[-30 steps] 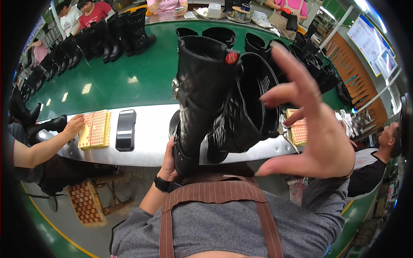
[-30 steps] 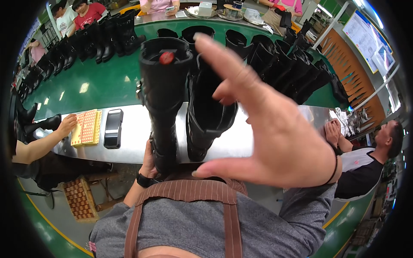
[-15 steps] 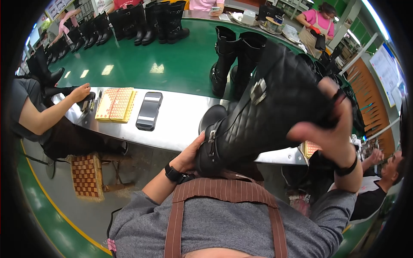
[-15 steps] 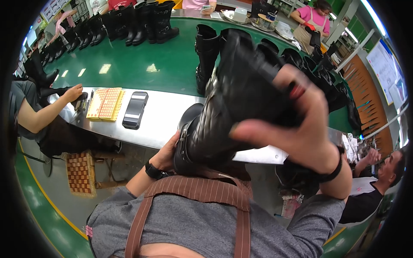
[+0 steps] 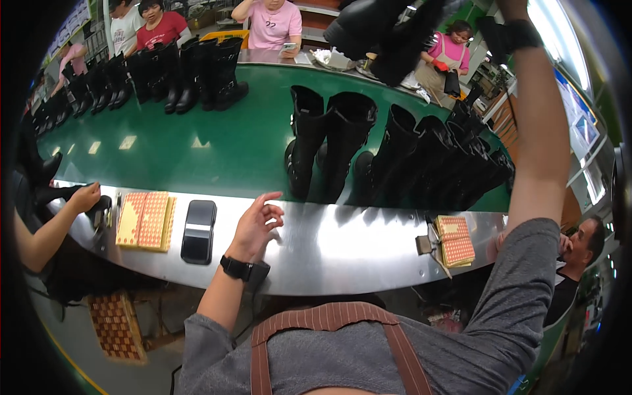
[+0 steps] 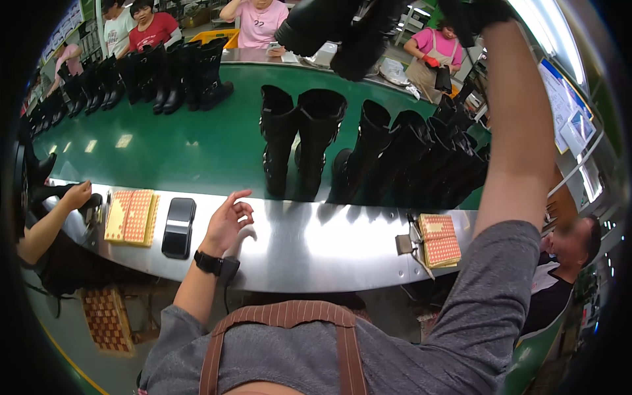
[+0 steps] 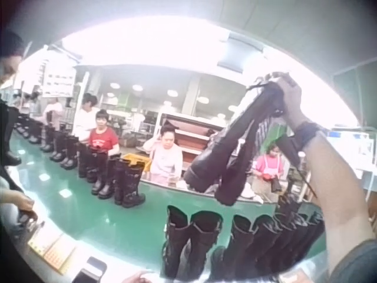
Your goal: Inspecting and checking the quality of black tall boots on a production line, including checking zippers and applying stickers.
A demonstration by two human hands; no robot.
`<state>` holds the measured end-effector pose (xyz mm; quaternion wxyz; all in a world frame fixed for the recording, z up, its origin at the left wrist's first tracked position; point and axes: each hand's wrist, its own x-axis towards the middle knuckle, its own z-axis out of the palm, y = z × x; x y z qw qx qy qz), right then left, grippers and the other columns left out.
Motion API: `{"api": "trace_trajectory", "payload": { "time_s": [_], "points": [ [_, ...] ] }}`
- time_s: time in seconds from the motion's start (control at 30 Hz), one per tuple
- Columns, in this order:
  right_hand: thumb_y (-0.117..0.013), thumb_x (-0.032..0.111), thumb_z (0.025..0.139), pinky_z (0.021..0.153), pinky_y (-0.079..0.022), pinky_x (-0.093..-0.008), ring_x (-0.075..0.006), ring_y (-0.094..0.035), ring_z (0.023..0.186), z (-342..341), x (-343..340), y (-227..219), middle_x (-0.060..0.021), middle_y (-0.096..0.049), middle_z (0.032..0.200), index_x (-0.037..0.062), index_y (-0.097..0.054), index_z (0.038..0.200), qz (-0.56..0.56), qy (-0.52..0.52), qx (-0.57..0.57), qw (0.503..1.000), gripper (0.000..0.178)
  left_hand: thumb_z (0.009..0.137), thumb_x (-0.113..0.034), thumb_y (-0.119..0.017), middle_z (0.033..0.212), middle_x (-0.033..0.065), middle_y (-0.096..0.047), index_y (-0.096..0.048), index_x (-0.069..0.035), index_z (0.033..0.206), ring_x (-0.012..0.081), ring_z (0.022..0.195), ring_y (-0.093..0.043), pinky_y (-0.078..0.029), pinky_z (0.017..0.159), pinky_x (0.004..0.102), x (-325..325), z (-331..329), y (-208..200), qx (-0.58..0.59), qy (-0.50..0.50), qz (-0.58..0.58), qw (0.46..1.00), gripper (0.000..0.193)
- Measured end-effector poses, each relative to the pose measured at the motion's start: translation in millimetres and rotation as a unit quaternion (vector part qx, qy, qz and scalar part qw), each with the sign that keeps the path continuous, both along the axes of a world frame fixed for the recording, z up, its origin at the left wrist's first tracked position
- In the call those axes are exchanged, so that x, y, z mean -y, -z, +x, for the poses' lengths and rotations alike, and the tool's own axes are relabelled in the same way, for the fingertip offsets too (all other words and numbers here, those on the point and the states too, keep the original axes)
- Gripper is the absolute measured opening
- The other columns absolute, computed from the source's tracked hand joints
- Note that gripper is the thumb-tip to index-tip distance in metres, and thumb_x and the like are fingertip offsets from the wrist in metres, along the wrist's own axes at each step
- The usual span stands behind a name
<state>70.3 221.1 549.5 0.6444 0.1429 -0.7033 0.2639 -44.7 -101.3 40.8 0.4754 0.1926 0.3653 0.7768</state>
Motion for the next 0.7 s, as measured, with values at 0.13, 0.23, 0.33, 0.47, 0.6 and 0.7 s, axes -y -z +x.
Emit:
{"api": "trace_trajectory", "payload": {
  "time_s": [0.13, 0.23, 0.33, 0.47, 0.6, 0.7],
  "points": [
    [-0.071, 0.017, 0.078, 0.071, -0.051, -0.0276, -0.0155, -0.063, 0.079, -98.0, -76.9, 50.2, -0.0069, -0.067, 0.09, 0.0011, -0.064, 0.101, 0.094, 0.119, 0.074, 0.986, 0.029, 0.1, -0.026, -0.039, 0.085, 0.0083, -0.06, -0.051, 0.0, 0.121, 0.018, 0.075, -0.059, -0.051, 0.072, 0.032, -4.8, -12.5, 25.8, 0.077, -0.033, -0.075, 0.994, 0.036],
    [-0.075, 0.024, 0.075, 0.075, -0.051, -0.0282, -0.0152, -0.066, 0.083, -152.8, -133.0, 132.4, -0.0128, -0.07, 0.092, -0.0012, -0.065, 0.103, 0.103, 0.266, 0.209, 0.936, 0.038, 0.099, -0.026, -0.043, 0.083, 0.0078, -0.059, -0.051, 0.001, 0.118, 0.0183, 0.074, -0.059, -0.051, 0.072, 0.0326, -4.3, -15.8, 31.5, 0.082, -0.031, -0.063, 0.994, 0.034],
    [-0.077, 0.05, 0.07, 0.095, -0.046, -0.035, -0.027, -0.059, 0.111, -200.6, -169.1, 221.5, -0.0141, -0.062, 0.117, 0.0024, -0.056, 0.121, 0.11, 0.291, 0.468, 0.827, 0.073, 0.099, -0.026, -0.044, 0.082, 0.008, -0.059, -0.05, 0.002, 0.118, 0.0187, 0.075, -0.059, -0.051, 0.073, 0.0338, -5.2, -16.8, 29.4, 0.072, -0.018, -0.075, 0.994, 0.035],
    [-0.081, 0.055, 0.058, 0.105, -0.038, -0.0374, -0.0376, -0.046, 0.125, -237.2, -202.6, 301.1, -0.0261, -0.046, 0.135, 0.0021, -0.029, 0.142, 0.091, 0.312, 0.643, 0.694, 0.112, 0.099, -0.022, -0.044, 0.085, 0.0091, -0.059, -0.049, 0.003, 0.119, 0.0169, 0.077, -0.058, -0.051, 0.075, 0.0336, -5.6, -20.3, 25.6, 0.099, -0.009, -0.08, 0.992, 0.033],
    [-0.081, 0.051, 0.062, 0.097, -0.044, -0.0399, -0.0355, -0.054, 0.117, -256.6, -237.1, 296.1, -0.0245, -0.057, 0.124, 0.0017, -0.043, 0.135, 0.068, 0.262, 0.599, 0.754, 0.097, 0.099, -0.022, -0.044, 0.086, 0.0095, -0.059, -0.049, 0.003, 0.119, 0.0171, 0.077, -0.058, -0.052, 0.075, 0.0341, -4.6, -21.3, 26.2, 0.11, -0.004, -0.083, 0.99, 0.032],
    [-0.08, 0.047, 0.064, 0.097, -0.045, -0.0398, -0.0347, -0.054, 0.117, -247.0, -239.9, 283.2, -0.0197, -0.057, 0.126, 0.0097, -0.043, 0.137, 0.143, 0.287, 0.558, 0.765, 0.09, 0.099, -0.025, -0.044, 0.085, 0.01, -0.059, -0.048, 0.004, 0.119, 0.0193, 0.079, -0.059, -0.051, 0.076, 0.0355, -5.0, -21.1, 26.5, 0.085, 0.0, -0.089, 0.992, 0.036]
  ]
}}
